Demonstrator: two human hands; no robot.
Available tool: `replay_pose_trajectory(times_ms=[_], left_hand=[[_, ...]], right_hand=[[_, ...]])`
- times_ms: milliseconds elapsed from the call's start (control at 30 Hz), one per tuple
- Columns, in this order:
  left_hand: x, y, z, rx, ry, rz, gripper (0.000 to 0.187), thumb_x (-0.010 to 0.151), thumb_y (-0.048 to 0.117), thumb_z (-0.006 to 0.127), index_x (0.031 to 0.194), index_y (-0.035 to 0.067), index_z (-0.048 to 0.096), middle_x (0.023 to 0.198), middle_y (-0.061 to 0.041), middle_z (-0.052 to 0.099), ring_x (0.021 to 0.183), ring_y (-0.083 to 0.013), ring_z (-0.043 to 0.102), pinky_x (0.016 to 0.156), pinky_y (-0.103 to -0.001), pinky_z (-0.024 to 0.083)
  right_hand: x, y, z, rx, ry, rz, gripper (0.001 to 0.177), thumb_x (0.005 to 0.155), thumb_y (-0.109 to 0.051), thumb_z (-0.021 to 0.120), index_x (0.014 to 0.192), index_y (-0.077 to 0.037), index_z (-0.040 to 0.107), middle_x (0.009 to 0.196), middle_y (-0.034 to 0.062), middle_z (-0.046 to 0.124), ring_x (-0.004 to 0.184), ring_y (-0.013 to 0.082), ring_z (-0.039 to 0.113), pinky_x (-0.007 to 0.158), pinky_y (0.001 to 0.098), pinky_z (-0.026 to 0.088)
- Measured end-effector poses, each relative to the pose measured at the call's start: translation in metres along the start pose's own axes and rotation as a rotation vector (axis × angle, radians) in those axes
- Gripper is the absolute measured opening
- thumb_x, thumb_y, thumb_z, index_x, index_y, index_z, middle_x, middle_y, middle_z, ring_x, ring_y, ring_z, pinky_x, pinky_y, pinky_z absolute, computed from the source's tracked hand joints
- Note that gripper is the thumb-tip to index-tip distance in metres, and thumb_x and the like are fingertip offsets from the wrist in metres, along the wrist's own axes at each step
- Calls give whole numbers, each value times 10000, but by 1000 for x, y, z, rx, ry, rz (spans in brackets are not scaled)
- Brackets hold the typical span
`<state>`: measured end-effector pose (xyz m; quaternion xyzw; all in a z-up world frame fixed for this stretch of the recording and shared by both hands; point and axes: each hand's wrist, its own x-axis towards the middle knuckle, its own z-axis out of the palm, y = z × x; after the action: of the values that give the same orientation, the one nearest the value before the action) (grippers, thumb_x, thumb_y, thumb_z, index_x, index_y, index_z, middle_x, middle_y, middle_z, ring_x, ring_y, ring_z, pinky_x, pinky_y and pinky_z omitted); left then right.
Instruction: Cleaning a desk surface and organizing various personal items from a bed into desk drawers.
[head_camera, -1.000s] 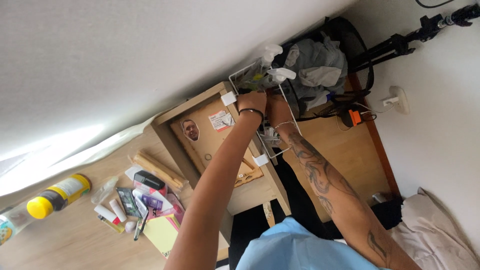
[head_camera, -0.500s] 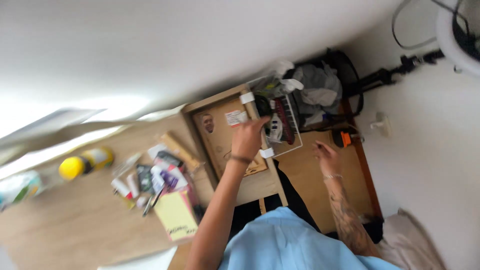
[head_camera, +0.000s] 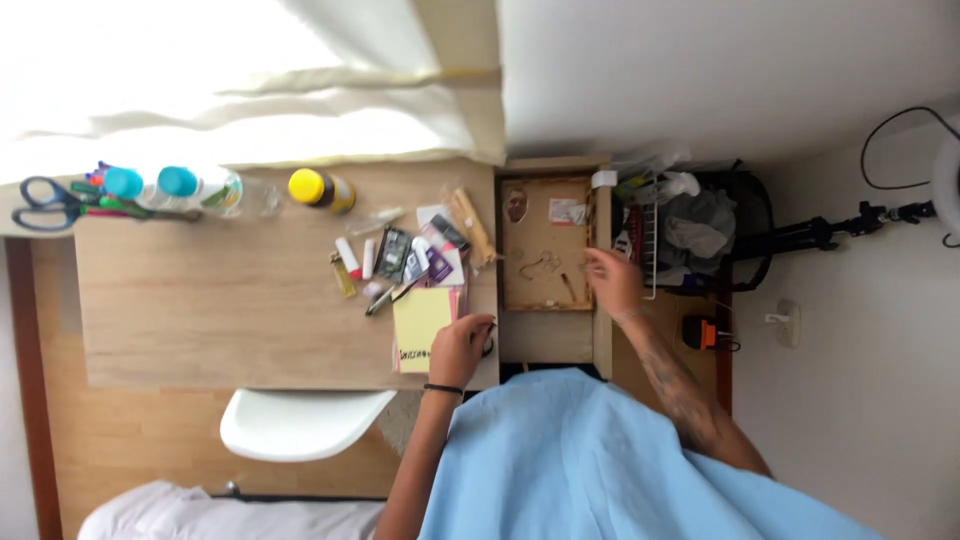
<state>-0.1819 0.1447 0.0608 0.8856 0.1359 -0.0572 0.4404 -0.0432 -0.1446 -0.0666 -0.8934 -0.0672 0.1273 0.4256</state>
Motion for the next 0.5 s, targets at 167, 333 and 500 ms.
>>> replay_pose_trajectory(times_ms=[167,333,500], left_hand=[[-17,-15,-19,-30,56,-31,152,919,109,696,1054,67,750,966,-126,768,884,-308,750,756,-382,588],[-30,-22,-24,-103,63,-110,222,896,66,695,1116,62,729,1028,-92,778,953,-251,758,808,-357,580],[-41,-35,-13,-88,79,-83,225,906,67,694,1129,57,722,1053,-105,769,972,-267,747,839,-359,583]], right_hand=[[25,-18,52,-217,-233,-184,573,796,-5,773,1345,-51,617,1388,205,546,1217,376,588,996,426,528],[44,13,75,-341,-385,-241,621,753,32,765,1343,-85,611,1431,224,480,1188,404,582,974,431,530],[47,44,100,-342,-341,-372,523,779,39,751,1284,-52,655,1333,203,522,1133,404,599,959,445,540]])
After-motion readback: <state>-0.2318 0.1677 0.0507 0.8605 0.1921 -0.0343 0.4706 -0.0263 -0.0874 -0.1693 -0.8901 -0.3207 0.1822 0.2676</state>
